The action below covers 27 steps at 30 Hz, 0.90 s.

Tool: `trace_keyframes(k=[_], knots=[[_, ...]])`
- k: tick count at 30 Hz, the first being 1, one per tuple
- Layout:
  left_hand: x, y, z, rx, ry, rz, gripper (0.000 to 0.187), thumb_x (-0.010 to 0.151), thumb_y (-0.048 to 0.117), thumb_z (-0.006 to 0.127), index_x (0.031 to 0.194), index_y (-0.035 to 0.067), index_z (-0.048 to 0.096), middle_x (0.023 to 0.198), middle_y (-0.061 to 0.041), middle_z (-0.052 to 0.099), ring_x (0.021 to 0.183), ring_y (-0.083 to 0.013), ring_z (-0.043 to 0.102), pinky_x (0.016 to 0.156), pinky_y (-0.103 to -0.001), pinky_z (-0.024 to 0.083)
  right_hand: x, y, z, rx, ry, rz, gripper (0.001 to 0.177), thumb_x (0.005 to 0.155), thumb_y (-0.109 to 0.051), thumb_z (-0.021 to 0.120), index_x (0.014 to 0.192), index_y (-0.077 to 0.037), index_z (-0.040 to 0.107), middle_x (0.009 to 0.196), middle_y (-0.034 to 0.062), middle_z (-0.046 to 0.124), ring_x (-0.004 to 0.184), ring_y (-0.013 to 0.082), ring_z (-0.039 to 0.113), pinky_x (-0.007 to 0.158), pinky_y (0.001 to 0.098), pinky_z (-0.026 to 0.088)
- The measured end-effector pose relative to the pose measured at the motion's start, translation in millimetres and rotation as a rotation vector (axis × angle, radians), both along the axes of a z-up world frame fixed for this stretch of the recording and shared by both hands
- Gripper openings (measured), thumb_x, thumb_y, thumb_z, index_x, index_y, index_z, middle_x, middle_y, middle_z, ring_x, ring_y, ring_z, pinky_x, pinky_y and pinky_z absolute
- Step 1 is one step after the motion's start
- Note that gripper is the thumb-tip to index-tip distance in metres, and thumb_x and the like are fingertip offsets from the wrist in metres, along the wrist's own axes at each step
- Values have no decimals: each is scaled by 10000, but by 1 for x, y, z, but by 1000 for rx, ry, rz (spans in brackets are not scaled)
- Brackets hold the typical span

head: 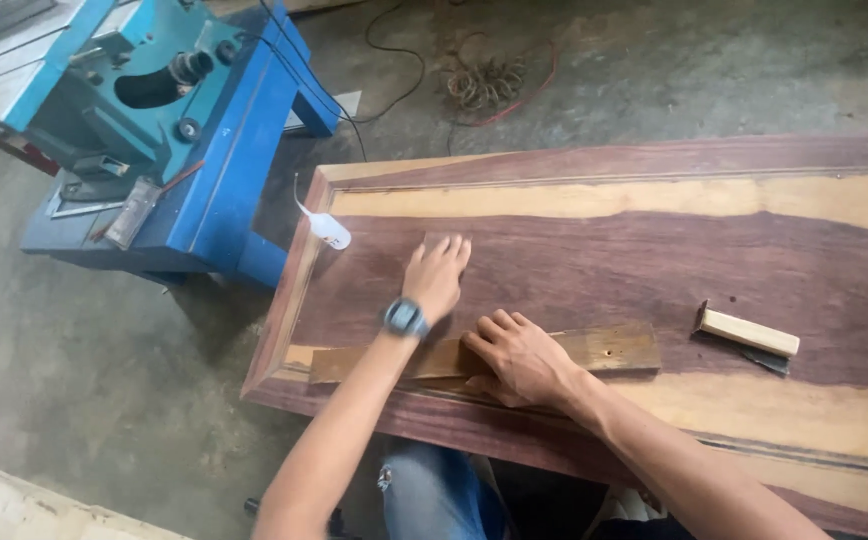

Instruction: Applying glue to a wooden strip and sanding a wooden panel surface.

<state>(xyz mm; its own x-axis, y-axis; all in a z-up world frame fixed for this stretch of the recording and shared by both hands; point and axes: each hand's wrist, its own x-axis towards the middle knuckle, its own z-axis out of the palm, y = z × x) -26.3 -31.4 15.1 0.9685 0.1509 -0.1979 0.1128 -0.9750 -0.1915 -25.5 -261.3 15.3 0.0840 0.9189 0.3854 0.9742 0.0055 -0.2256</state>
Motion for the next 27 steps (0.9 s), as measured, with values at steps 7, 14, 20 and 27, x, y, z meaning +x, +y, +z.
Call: trace_keyframes(k=[7,14,20,27], knots=[[34,32,-14,0,-51,78,708,908,161,572,1591,165,385,1640,-31,406,1497,-268,359,1128,-579,392,1,1,0,8,-12,-14,642,810,-623,696,1207,-124,627,936,66,549,917,284,551,804,402,475],[-14,1,-19,-98,-98,9,748,837,74,621,1559,179,452,1611,-55,461,1485,-340,410,1132,-557,412,-2,0,6,-48,-3,-15,599,806,-631,697,1146,-144,625,979,49,555,963,272,551,805,389,475],[4,12,-14,-158,-140,77,731,854,62,593,1564,159,449,1611,-56,469,1490,-339,410,1156,-559,390,-5,1,12,-73,-18,-18,592,794,-634,702,1123,-147,630,966,50,556,963,275,560,807,389,485],[-9,-4,5,-105,-111,55,661,914,109,558,1561,121,428,1597,-95,468,1481,-340,412,1152,-565,389,-3,-1,16,-42,-17,-23,637,790,-637,722,1177,-140,630,959,49,564,947,270,570,798,387,492]])
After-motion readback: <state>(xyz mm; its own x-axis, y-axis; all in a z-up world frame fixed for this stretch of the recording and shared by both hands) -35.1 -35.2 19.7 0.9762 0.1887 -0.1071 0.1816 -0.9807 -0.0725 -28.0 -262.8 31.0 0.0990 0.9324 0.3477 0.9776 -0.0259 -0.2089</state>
